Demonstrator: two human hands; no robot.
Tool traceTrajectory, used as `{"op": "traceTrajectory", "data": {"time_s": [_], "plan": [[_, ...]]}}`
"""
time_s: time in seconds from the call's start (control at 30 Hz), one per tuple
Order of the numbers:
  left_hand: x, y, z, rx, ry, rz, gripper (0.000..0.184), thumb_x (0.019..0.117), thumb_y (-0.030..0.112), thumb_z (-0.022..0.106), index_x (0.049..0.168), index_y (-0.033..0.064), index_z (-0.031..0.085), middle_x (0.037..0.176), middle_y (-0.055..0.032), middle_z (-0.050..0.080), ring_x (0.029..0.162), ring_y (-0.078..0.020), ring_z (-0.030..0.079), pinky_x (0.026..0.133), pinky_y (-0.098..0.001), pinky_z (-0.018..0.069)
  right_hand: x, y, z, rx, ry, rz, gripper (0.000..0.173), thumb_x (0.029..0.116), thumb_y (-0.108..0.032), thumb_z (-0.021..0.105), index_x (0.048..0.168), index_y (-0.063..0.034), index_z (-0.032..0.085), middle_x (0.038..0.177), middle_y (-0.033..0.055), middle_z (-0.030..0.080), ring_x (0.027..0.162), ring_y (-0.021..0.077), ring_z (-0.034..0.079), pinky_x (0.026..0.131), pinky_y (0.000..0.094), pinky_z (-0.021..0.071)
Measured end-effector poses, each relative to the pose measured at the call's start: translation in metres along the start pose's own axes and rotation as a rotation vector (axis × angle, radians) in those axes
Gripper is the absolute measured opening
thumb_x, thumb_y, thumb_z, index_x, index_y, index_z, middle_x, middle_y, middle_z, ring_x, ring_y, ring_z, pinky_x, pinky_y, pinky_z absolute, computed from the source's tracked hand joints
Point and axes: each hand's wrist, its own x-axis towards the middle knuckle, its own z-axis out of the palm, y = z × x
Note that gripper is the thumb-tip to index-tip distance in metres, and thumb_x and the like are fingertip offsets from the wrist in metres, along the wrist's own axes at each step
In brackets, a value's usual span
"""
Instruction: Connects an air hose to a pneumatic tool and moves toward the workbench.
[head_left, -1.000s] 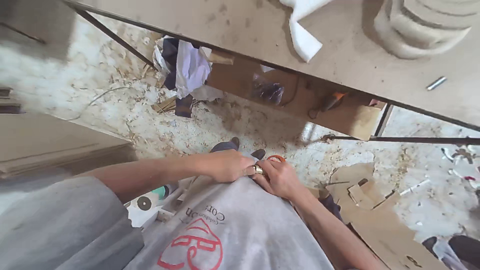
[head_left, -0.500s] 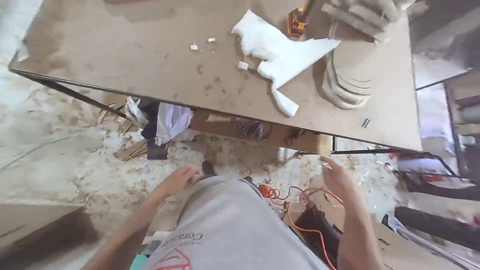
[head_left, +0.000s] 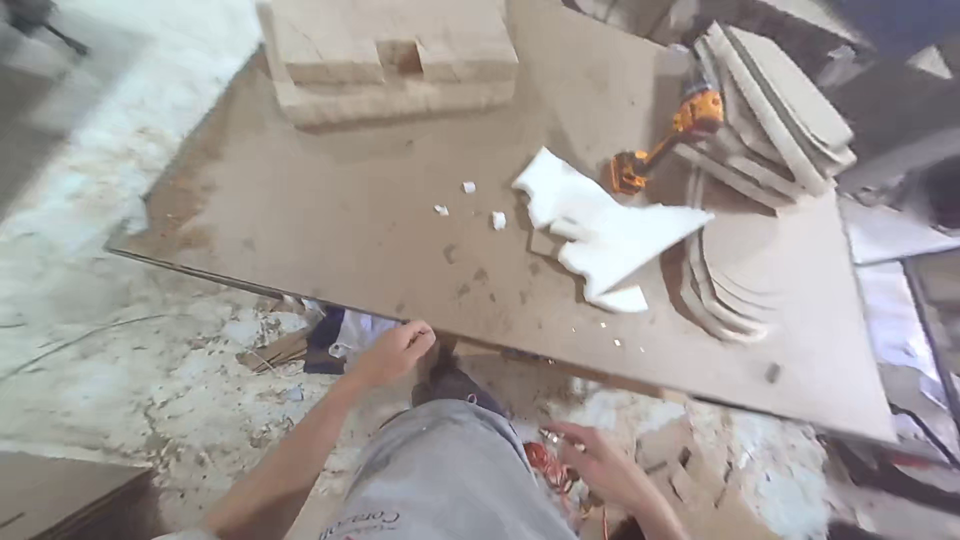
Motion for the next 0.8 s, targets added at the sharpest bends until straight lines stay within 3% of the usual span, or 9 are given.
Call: {"op": "traceTrajectory", "data": {"time_s": [0.13,0.27,0.33,0.4,0.5,0.57,0.6,0.73,0.8], "plan": [[0.02,0.03,-0.064,0.116,0.066,-0.008,0.038,0.1089,0.034,0.045,0.128,0.0072,0.062,0.094,-0.0119,0.066,0.082,-0.0234,0.065,0.079,-0.0472,0.0547,0.048,-0.02,-0.011,0.215,-0.029,-0.064,0.042,0.101,-0.015,0.048,0.139,-0.0199,0.065,0.088,0.0058,0.074,0.064,0.0158,0.066,0.056,0.0369,0.0566],[0.07,0.063,-0.169,0.339,0.249,-0.037,0.045,0.1075,0.036,0.051,0.141,0.0057,0.053,0.119,-0.018,0.067,0.106,-0.0302,0.068,0.097,-0.053,0.0542,0.076,-0.058,-0.008,0.267,-0.152,-0.139,0.042,0.1025,-0.011,0.046,0.139,-0.0168,0.065,0.088,0.0061,0.074,0.066,0.0144,0.067,0.06,0.0374,0.0577],[0.117,0.073,-0.234,0.534,0.397,0.024,0.048,0.1044,0.035,0.059,0.141,0.0035,0.054,0.131,-0.0196,0.063,0.121,-0.0333,0.063,0.106,-0.0543,0.0501,0.084,-0.068,-0.006,0.351,-0.17,-0.173,0.045,0.1025,-0.01,0.041,0.14,-0.0142,0.064,0.085,0.0056,0.072,0.06,0.0121,0.061,0.054,0.0343,0.0534],[0.173,0.074,-0.303,0.757,0.537,0.09,0.052,0.0973,0.036,0.069,0.138,0.006,0.058,0.14,-0.0219,0.057,0.132,-0.0399,0.054,0.109,-0.0603,0.045,0.083,-0.068,-0.012,0.509,-0.087,-0.128,0.048,0.1007,-0.008,0.037,0.143,-0.0104,0.061,0.088,0.0075,0.072,0.057,0.0118,0.059,0.049,0.0317,0.0502],[0.249,0.064,-0.384,1.029,0.544,0.071,0.074,0.0814,0.043,0.082,0.146,0.0187,0.056,0.161,-0.0251,0.033,0.148,-0.0506,0.029,0.112,-0.0755,0.0291,0.058,-0.067,-0.025,0.721,0.348,0.065,0.05,0.1039,-0.008,0.033,0.15,-0.0113,0.051,0.086,0.006,0.073,0.059,0.0117,0.064,0.047,0.0298,0.0539],[0.303,0.044,-0.416,1.08,0.462,0.046,0.089,0.0739,0.044,0.088,0.151,0.0267,0.048,0.171,-0.022,0.009,0.154,-0.0539,0.007,0.114,-0.0823,0.0117,0.051,-0.066,-0.018,0.713,0.714,0.143,0.047,0.1048,-0.012,0.038,0.15,-0.0132,0.053,0.084,0.0046,0.071,0.056,0.0118,0.063,0.044,0.0295,0.0529],[0.324,0.036,-0.427,1.08,0.454,0.076,0.092,0.0709,0.046,0.09,0.151,0.027,0.048,0.171,-0.0209,0.006,0.153,-0.0548,0.006,0.113,-0.0834,0.0115,0.053,-0.077,-0.01,0.683,0.755,0.161,0.046,0.105,-0.014,0.04,0.148,-0.0132,0.054,0.086,0.0064,0.072,0.057,0.014,0.066,0.044,0.0319,0.055],[0.352,0.018,-0.433,1.077,0.441,0.29,0.097,0.0676,0.054,0.086,0.145,0.0099,0.048,0.17,-0.0251,0.009,0.15,-0.0559,0.02,0.111,-0.0804,0.0213,0.096,-0.15,0.046,0.686,0.341,0.076,0.045,0.1055,-0.018,0.043,0.148,-0.0177,0.056,0.087,0.0063,0.072,0.059,0.0171,0.067,0.047,0.0359,0.0578],[0.345,0.005,-0.43,1.141,0.412,0.388,0.104,0.0698,0.054,0.082,0.154,0.0115,0.037,0.169,-0.0276,0.009,0.151,-0.0565,0.016,0.111,-0.0808,0.0198,0.121,-0.174,0.055,0.658,0.496,0.079,0.045,0.1056,-0.017,0.042,0.149,-0.0131,0.054,0.085,0.0075,0.072,0.056,0.0173,0.066,0.047,0.0375,0.059]]}}
